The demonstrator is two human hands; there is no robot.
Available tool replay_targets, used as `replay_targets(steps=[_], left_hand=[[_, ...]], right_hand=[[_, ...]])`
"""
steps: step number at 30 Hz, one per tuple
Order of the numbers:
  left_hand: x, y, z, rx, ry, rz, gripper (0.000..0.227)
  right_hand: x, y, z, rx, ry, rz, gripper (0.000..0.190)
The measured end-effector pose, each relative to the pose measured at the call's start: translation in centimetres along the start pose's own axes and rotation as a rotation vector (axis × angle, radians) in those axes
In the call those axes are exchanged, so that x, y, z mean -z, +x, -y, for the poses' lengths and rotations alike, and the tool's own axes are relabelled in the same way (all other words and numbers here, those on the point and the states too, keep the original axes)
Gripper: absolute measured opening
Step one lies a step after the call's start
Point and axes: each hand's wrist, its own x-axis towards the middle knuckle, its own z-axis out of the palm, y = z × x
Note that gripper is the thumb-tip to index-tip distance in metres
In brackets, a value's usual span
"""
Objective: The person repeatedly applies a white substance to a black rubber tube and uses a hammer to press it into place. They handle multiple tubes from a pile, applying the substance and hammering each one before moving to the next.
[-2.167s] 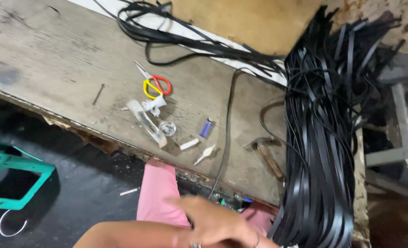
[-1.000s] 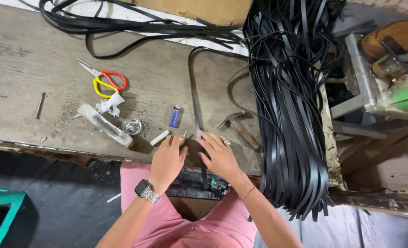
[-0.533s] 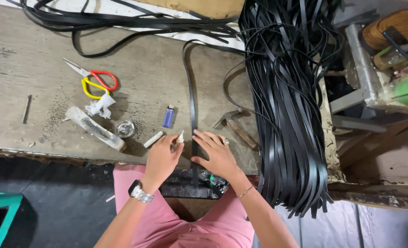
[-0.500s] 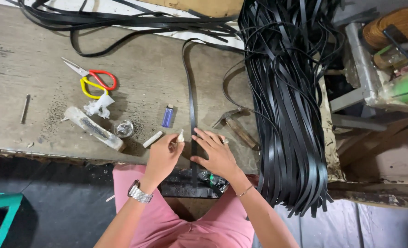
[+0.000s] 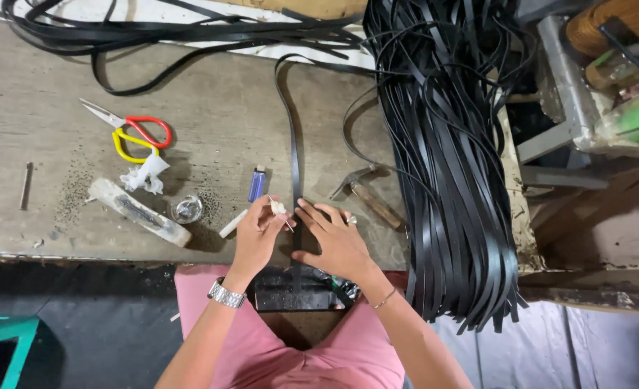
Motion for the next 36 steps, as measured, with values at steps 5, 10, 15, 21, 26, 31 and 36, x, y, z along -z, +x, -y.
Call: replay_targets(steps=[5,10,15,21,26,31,36], left_hand=[[-0.6,0.1,-0.5,-0.113,0.133,0.014,0.028],[-0.5,0.1,0.4,-0.172,0.253,0.028,0.025],[-0.7,0.1,0.5,-0.235,0.285,0.008,0.023],[-0.8,-0.2,0.1,-0.201,0.327,0.022,0.017],[-0.7,-0.2,1.2,-0.223,0.349,0.022,0.017],[-0.8,-0.3,1.4,-0.279,0.354,0.011,0.017],[-0.8,-0.3,1.4,-0.303,0.335,0.019,0.017]], right_hand=[[1.4,0.1,0.6,-0.019,-0.01,0.058,0.091],[-0.7,0.3,-0.2,0.013,-0.037,-0.048,0.09],[-0.6,0.4,-0.2,0.017,-0.017,-0.041,0.089],[-1.5,0.4,-0.4,0.036,-0.044,-0.104,0.089],[-1.5,0.3,-0.3,0.03,-0.054,-0.1,0.087],[0.0,0.2,0.3,0.028,-0.038,-0.086,0.086],[-0.4,0.1,0.1,0.048,-0.04,-0.118,0.085]])
